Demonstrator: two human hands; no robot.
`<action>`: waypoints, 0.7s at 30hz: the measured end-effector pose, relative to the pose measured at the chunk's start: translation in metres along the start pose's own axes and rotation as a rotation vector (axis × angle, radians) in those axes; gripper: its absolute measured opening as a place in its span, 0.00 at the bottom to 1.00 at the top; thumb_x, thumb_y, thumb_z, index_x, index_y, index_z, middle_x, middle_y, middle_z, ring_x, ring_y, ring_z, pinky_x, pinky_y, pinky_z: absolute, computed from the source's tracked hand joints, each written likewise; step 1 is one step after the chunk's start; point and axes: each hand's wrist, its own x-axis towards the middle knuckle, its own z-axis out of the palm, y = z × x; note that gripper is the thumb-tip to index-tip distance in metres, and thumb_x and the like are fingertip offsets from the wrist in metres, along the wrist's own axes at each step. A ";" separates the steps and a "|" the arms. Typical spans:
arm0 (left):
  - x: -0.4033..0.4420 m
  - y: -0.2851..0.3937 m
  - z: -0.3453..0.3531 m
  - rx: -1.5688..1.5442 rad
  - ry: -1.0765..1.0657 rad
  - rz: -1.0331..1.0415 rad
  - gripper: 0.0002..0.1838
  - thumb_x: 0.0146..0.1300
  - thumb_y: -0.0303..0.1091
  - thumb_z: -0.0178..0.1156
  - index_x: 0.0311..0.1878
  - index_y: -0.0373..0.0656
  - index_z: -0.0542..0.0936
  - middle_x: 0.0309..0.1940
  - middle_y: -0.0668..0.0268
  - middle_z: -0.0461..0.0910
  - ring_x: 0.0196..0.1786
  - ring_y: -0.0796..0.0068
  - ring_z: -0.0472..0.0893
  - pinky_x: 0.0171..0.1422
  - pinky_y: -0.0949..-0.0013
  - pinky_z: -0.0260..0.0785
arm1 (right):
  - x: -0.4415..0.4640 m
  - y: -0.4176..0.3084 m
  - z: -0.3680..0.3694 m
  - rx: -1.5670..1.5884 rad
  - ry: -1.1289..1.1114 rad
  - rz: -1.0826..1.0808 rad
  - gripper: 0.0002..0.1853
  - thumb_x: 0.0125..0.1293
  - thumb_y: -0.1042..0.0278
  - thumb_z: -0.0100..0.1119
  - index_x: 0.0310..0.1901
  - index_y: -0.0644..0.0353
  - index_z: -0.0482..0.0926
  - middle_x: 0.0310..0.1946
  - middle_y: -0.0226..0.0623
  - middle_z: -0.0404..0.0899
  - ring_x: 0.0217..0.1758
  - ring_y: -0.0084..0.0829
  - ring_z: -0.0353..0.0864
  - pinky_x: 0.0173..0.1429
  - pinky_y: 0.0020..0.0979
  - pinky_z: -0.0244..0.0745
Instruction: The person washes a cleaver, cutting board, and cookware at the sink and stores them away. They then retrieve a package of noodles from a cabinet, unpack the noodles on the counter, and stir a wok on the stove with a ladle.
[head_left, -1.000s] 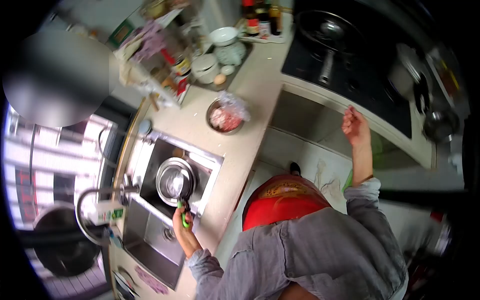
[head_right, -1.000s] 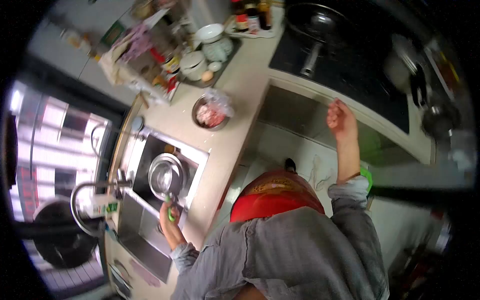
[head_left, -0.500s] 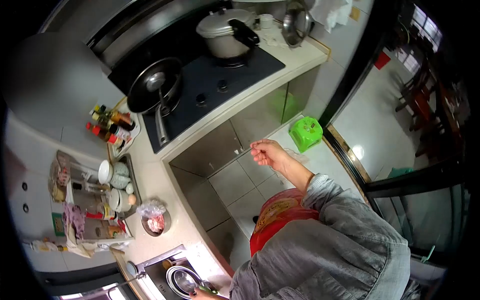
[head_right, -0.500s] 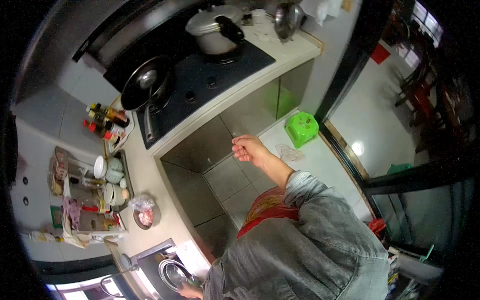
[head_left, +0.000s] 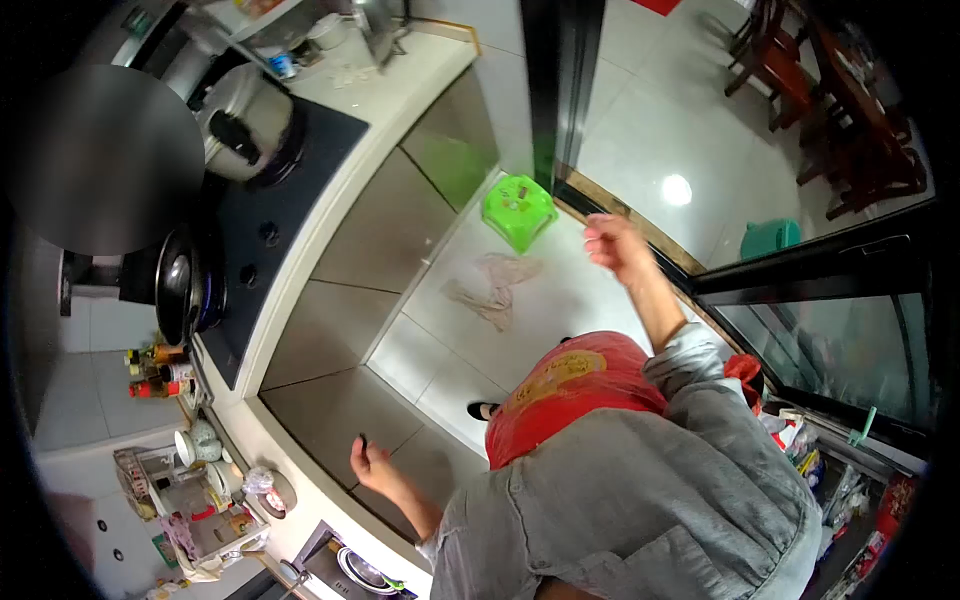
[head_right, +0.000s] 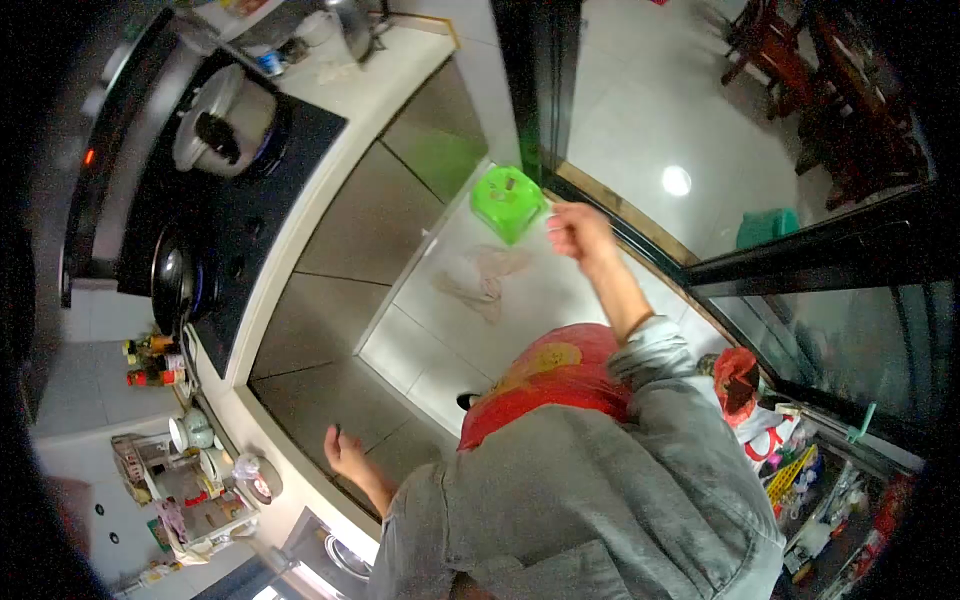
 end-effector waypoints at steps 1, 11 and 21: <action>-0.022 0.021 0.033 -0.019 -0.015 -0.046 0.13 0.55 0.25 0.53 0.45 0.42 0.74 0.35 0.72 0.74 0.35 0.83 0.71 0.37 0.76 0.63 | 0.001 -0.015 -0.032 0.041 0.073 -0.019 0.12 0.58 0.70 0.51 0.44 0.60 0.72 0.27 0.30 0.76 0.23 0.21 0.75 0.24 0.22 0.74; -0.083 0.054 0.223 0.023 -0.433 -0.163 0.11 0.54 0.23 0.53 0.41 0.42 0.75 0.37 0.69 0.76 0.37 0.80 0.74 0.37 0.74 0.68 | 0.010 -0.067 -0.198 0.339 0.344 -0.150 0.07 0.61 0.67 0.48 0.38 0.58 0.73 0.24 0.29 0.75 0.21 0.21 0.73 0.20 0.21 0.70; -0.086 0.063 0.431 0.044 -0.723 -0.184 0.07 0.57 0.27 0.53 0.40 0.44 0.76 0.35 0.66 0.78 0.31 0.74 0.78 0.32 0.71 0.72 | 0.119 -0.182 -0.217 0.287 0.251 -0.204 0.07 0.62 0.69 0.47 0.41 0.60 0.71 0.26 0.30 0.75 0.22 0.22 0.74 0.23 0.22 0.70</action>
